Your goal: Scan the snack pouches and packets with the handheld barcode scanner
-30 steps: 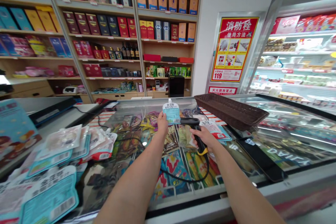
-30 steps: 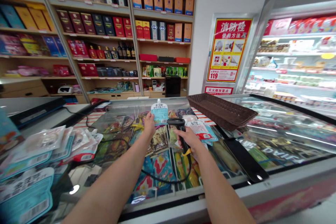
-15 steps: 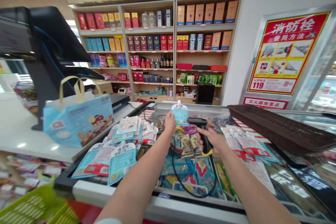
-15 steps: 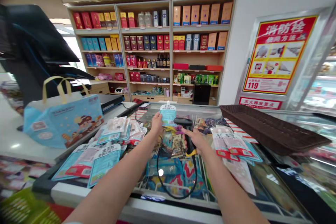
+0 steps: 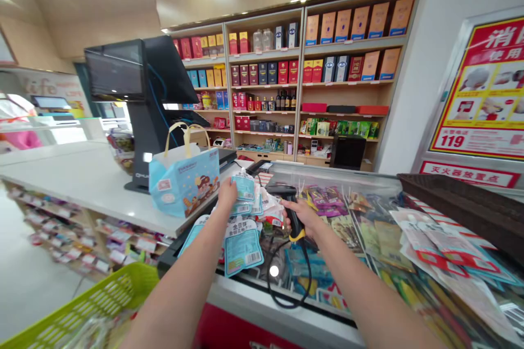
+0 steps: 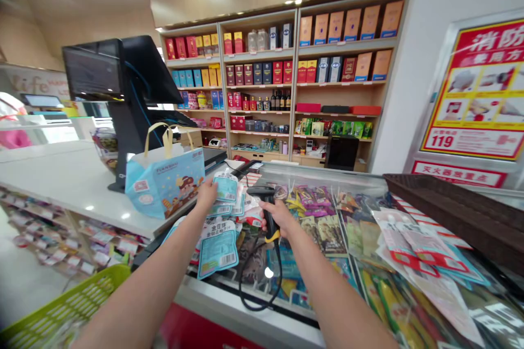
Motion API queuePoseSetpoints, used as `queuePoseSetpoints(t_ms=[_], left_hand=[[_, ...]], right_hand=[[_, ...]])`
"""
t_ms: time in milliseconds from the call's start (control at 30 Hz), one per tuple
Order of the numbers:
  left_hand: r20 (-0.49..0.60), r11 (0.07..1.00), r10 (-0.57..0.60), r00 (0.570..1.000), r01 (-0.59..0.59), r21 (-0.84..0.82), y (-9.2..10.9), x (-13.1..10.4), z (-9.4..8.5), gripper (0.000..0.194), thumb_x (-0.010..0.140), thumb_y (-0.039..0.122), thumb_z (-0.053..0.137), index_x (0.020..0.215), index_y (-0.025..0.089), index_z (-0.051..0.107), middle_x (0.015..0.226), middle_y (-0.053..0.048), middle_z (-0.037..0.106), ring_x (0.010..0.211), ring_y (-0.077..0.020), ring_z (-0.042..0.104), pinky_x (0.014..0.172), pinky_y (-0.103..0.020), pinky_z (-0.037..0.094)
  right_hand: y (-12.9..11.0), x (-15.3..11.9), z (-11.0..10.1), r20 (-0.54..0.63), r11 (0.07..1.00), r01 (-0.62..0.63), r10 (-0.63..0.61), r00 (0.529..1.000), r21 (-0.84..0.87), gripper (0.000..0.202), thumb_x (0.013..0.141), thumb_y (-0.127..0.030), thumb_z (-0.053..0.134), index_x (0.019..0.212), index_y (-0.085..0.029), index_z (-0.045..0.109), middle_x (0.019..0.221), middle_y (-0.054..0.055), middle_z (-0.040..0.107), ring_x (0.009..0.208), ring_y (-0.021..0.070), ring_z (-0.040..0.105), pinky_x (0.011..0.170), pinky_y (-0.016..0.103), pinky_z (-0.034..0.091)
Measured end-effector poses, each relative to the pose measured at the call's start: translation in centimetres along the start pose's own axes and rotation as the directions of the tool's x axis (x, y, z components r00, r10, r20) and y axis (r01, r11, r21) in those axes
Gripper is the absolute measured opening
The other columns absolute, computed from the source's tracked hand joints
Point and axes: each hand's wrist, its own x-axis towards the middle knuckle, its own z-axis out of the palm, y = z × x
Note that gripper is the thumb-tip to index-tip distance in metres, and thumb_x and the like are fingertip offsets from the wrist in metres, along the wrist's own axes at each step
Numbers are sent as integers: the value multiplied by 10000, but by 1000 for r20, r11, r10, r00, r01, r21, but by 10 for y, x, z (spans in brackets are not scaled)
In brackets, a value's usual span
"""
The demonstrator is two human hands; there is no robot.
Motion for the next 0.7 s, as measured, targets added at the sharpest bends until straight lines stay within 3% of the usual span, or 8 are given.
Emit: queuePoseSetpoints(t_ms=[100,233,400,533,700], left_hand=[[18,967,-47,999,41,250,0,1,-7,326,752,219,580,1059,136,649,1045,-185,688,1094,-318,605,931,-411,435],[51,864,-46,998,14,503,10,-7,-9,445,776,129,542,1218,115,596,1174,-231,641,1166,-360,571,1021,-487,364],[47,777,119,992,-122,618,36,-22,-1,413,846,135,452,1239,140,579,1396,-187,498,1312,-312,442,1123,-537,219],[133,793,219,967,-255,553,60,-40,34,378,862,175,469,1224,176,578,1419,-143,484,1314,-270,443,1128,-495,245],[320,823,274,907,-393,410,85,-90,116,404,830,198,559,1229,139,559,1295,-174,584,1250,-275,512,1067,-428,344]], right_hand=[[3,5,7,5,1000,13,-12,1000,-15,316,661,-358,747,781,-182,513,494,-56,570,364,89,495,341,211,427],[6,6,6,16,1000,6,-6,1000,-13,353,643,-369,766,802,-184,512,499,-62,569,371,89,501,353,210,426],[0,0,-8,-25,1000,0,0,1000,8,351,643,-388,761,785,-174,520,493,-60,563,359,78,480,357,208,408],[-11,-14,-31,-56,998,44,-41,998,47,355,629,-389,768,777,-177,525,498,-62,564,365,75,479,364,207,410],[-26,-43,-83,-186,994,105,-102,977,10,326,645,-374,766,687,-171,514,490,-48,557,374,83,489,366,217,421]])
